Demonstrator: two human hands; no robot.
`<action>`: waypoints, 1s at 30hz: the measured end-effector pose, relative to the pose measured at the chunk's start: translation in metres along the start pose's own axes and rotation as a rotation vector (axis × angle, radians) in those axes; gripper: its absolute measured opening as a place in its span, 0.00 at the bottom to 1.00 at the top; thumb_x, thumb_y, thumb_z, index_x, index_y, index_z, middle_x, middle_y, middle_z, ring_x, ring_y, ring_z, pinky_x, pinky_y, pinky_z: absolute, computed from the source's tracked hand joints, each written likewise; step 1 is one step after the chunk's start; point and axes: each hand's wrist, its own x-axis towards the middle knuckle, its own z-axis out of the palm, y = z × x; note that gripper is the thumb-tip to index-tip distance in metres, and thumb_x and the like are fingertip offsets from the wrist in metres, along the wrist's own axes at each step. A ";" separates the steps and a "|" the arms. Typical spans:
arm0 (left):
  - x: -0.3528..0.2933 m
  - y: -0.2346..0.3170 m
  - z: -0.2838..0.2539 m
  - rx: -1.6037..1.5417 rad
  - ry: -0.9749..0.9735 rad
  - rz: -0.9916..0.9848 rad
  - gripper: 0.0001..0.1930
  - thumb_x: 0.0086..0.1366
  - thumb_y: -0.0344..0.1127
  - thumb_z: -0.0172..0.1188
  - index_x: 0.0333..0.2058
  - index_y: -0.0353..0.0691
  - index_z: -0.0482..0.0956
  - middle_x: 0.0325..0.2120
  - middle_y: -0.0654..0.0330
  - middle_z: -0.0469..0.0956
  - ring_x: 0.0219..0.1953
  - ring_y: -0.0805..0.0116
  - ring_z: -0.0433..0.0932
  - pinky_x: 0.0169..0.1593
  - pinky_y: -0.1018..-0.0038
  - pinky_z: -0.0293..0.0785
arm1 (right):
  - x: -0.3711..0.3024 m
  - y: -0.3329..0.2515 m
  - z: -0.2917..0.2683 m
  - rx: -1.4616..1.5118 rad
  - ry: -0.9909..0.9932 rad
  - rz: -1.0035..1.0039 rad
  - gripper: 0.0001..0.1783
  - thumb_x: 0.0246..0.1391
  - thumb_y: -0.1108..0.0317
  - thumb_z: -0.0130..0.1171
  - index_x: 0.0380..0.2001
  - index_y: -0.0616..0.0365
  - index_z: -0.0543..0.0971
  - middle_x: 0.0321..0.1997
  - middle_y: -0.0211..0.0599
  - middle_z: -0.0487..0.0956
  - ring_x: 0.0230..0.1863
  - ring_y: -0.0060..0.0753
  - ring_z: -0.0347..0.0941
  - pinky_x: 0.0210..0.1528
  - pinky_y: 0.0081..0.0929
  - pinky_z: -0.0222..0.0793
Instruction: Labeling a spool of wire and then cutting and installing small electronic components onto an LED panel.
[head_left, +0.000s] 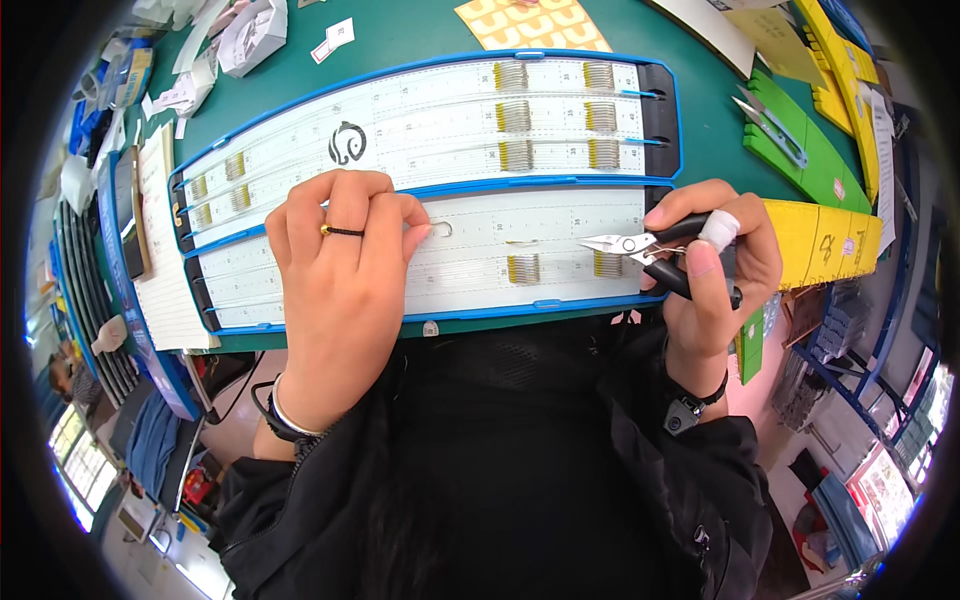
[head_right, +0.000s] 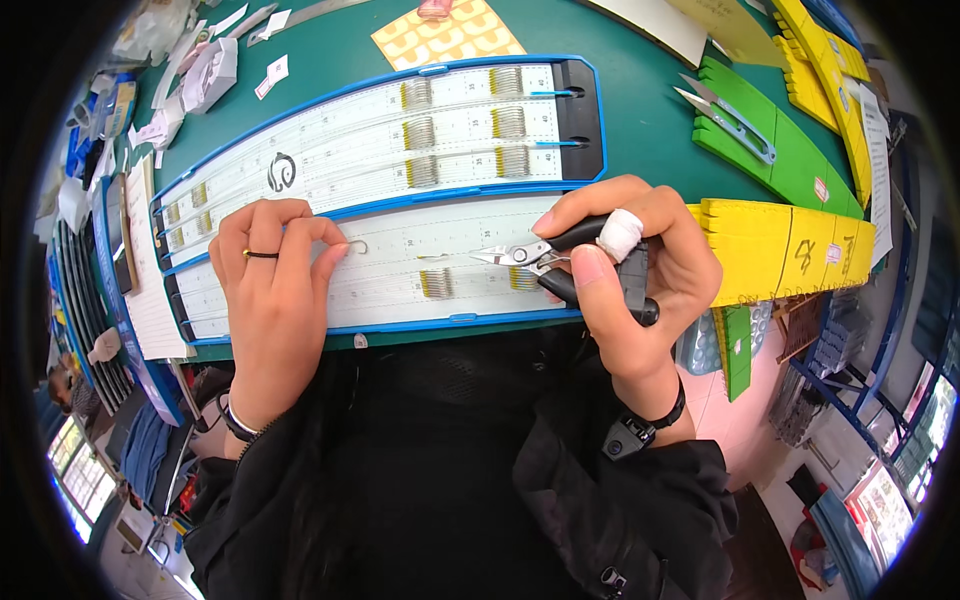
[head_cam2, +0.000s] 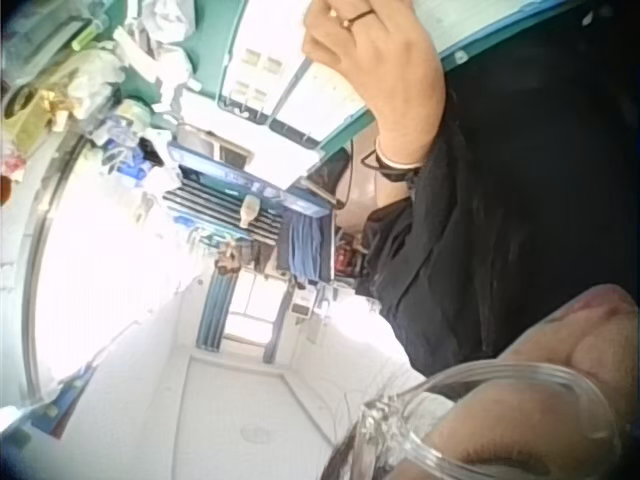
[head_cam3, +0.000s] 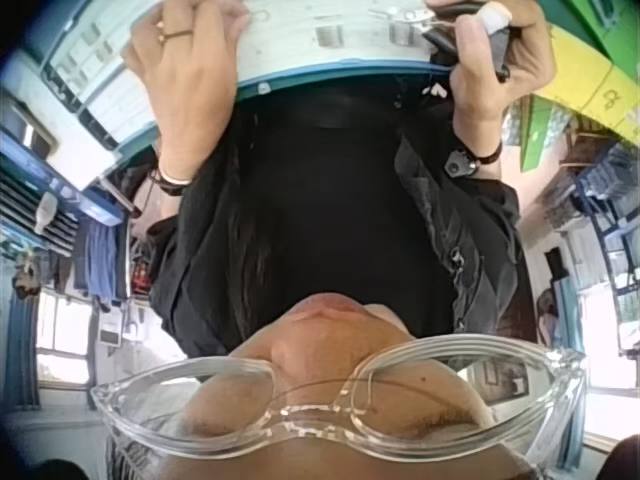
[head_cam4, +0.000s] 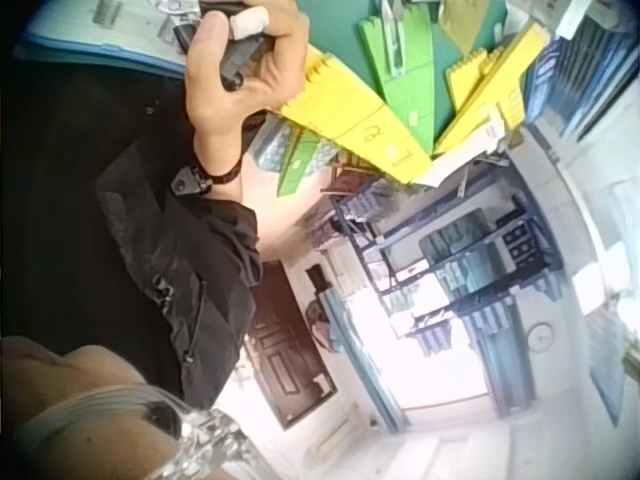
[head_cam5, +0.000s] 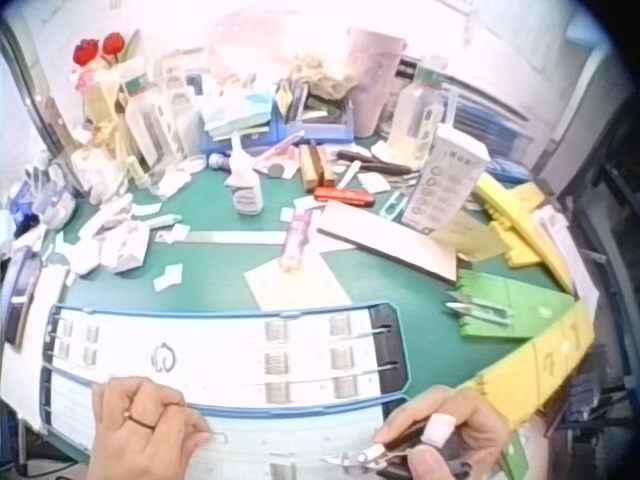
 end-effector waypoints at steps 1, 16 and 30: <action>0.000 0.000 0.002 -0.024 0.027 0.010 0.11 0.52 0.29 0.69 0.34 0.40 0.78 0.41 0.63 0.75 0.49 0.59 0.71 0.53 0.62 0.62 | 0.000 0.000 -0.001 0.021 0.011 0.013 0.08 0.54 0.77 0.56 0.31 0.59 0.67 0.37 0.51 0.81 0.35 0.24 0.74 0.41 0.20 0.71; 0.027 0.028 0.020 -0.478 0.191 0.201 0.16 0.47 0.23 0.72 0.36 0.41 0.81 0.29 0.69 0.81 0.32 0.69 0.78 0.40 0.70 0.65 | 0.012 0.002 -0.026 0.116 -0.020 0.092 0.25 0.42 0.83 0.70 0.32 0.55 0.63 0.40 0.49 0.80 0.37 0.18 0.75 0.41 0.14 0.72; 0.034 0.033 0.021 -0.593 0.162 0.282 0.16 0.51 0.21 0.72 0.36 0.42 0.76 0.33 0.65 0.86 0.35 0.67 0.77 0.44 0.72 0.66 | 0.015 -0.003 -0.023 0.034 -0.096 0.075 0.18 0.43 0.84 0.69 0.28 0.60 0.68 0.39 0.52 0.82 0.36 0.21 0.77 0.39 0.16 0.74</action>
